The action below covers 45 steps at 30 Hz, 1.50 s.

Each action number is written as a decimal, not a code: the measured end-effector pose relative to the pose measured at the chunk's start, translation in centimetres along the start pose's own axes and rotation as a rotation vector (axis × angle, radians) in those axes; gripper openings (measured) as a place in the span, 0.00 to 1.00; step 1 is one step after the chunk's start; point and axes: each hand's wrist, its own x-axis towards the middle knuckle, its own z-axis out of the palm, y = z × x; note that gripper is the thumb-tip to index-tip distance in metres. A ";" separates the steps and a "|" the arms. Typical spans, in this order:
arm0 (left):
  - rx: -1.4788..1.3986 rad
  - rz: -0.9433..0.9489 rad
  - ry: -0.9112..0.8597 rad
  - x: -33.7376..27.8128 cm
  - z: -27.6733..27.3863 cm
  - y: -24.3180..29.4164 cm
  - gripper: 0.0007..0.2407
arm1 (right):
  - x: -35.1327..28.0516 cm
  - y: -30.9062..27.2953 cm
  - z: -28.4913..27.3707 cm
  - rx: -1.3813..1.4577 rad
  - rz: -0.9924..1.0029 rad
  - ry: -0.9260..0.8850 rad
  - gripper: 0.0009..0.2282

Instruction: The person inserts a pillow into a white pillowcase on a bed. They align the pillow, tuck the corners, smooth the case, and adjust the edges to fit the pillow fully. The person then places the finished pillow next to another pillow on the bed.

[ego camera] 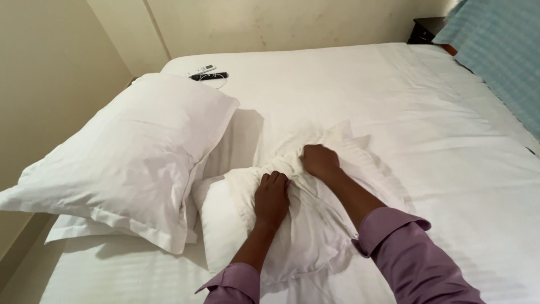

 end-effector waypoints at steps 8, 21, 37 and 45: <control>-0.048 0.062 0.146 -1.9 -0.1 0.1 0.06 | 3.4 1.5 0.8 0.190 0.022 0.286 0.13; -0.046 0.017 0.156 -2.7 0.9 -0.4 0.03 | 8.6 -2.9 5.5 -0.413 -0.018 0.125 0.04; -0.019 0.029 0.188 -2.6 0.8 -0.3 0.05 | 3.0 -3.1 4.2 -0.099 -0.109 0.246 0.05; -0.133 -0.120 0.233 -2.3 1.1 -0.5 0.02 | -14.9 -1.6 2.9 0.409 -0.129 0.722 0.12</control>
